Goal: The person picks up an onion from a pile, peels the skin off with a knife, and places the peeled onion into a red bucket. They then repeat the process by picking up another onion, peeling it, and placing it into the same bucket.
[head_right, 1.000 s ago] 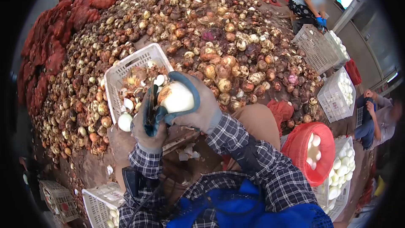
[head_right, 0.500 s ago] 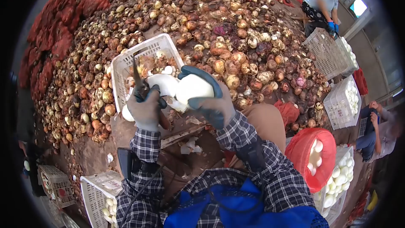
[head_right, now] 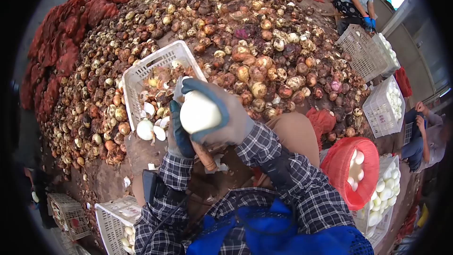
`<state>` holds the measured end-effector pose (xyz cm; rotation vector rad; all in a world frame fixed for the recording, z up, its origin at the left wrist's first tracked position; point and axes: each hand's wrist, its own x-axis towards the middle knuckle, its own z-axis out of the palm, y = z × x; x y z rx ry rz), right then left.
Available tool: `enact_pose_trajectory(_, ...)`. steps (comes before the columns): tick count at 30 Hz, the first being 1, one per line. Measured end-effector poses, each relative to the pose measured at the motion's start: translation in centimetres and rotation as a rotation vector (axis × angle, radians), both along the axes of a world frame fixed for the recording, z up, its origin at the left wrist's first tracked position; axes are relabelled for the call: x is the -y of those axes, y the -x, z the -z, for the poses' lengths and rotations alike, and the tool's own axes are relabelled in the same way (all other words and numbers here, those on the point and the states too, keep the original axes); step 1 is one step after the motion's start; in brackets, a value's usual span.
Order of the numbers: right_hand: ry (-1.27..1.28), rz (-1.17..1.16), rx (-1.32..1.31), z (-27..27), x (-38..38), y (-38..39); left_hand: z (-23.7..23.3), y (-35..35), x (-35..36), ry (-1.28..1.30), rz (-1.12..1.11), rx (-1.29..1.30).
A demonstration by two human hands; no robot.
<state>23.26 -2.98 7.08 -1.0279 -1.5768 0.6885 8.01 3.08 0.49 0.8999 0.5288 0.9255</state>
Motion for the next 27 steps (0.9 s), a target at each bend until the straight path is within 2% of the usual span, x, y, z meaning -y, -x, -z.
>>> enact_pose_trajectory(2, -0.062, 0.105, 0.3, -0.1, -0.1, 0.6, 1.3, 0.6, -0.1, 0.116, 0.166, 0.278)
enact_pose_trajectory(5, -0.079, 0.241, 0.525, -1.5, 0.2, 0.8, 0.7, 0.9, -0.5, 0.17, 0.039, 0.178)
enact_pose_trajectory(6, -0.111, 0.337, 0.505, -1.0, 0.0, 0.8, 0.7, 1.0, -0.8, 0.096, 0.018, 0.19)
enact_pose_trajectory(7, 0.061, 0.293, 0.311, -0.8, 0.3, 1.2, 1.6, 0.7, -0.5, -0.113, -0.194, 0.159)
enact_pose_trajectory(9, 0.362, 0.28, -0.138, -0.8, 0.8, 2.1, 1.8, 2.2, -2.6, -0.001, 0.182, 0.539)
enact_pose_trajectory(10, 0.333, 0.271, -0.346, 1.2, 0.3, 2.7, -0.7, 1.4, -1.7, 0.119, -0.106, 0.287)
enact_pose_trajectory(11, 0.3, 0.26, -0.552, 2.5, -0.1, 3.1, -1.6, 1.0, -1.3, 0.088, -0.187, 0.205)
enact_pose_trajectory(13, 0.254, 0.348, -0.4, 2.1, -0.1, 3.5, -2.7, 0.6, -0.2, 0.033, -0.341, 0.035)
enact_pose_trajectory(15, 0.153, 0.43, -0.274, 2.3, 0.2, 3.8, -3.4, 0.6, 0.6, -0.062, -0.379, -0.055)
enact_pose_trajectory(16, 0.121, 0.347, -0.47, 2.9, -0.6, 3.7, -3.0, 0.8, 0.8, -0.099, -0.384, -0.105)
enact_pose_trajectory(17, 0.223, 0.249, -0.594, 2.7, -0.4, 3.2, -2.7, 0.9, 1.0, -0.132, -0.39, -0.154)
enact_pose_trajectory(18, 0.329, 0.146, -0.716, 1.7, 0.1, 2.6, -4.3, 0.7, 1.5, -0.008, -0.372, 0.015)
enact_pose_trajectory(19, 0.376, 0.056, -0.839, 2.2, 0.0, 2.5, -3.9, 0.9, 1.2, 0.104, -0.359, 0.044)
enact_pose_trajectory(21, 0.489, -0.102, -1.088, 3.3, 0.0, 2.2, -3.3, 0.8, 1.0, 0.011, -0.411, -0.069)
enact_pose_trajectory(22, 0.47, -0.221, -1.229, 3.7, 0.0, 2.4, -3.2, 1.1, 0.6, 0.001, -0.379, -0.1)
enact_pose_trajectory(24, 0.398, -0.291, -1.421, 4.5, -0.2, 2.9, -3.4, 1.7, -0.3, -0.024, -0.314, -0.158)
enact_pose_trajectory(25, 0.361, -0.33, -1.515, 4.5, -0.4, 3.2, -5.3, 1.3, -0.5, -0.003, -0.404, -0.067)
enact_pose_trajectory(27, 0.28, -0.439, -1.558, 3.9, -0.2, 2.5, -5.2, 2.5, -3.1, -0.085, -0.54, -0.33)
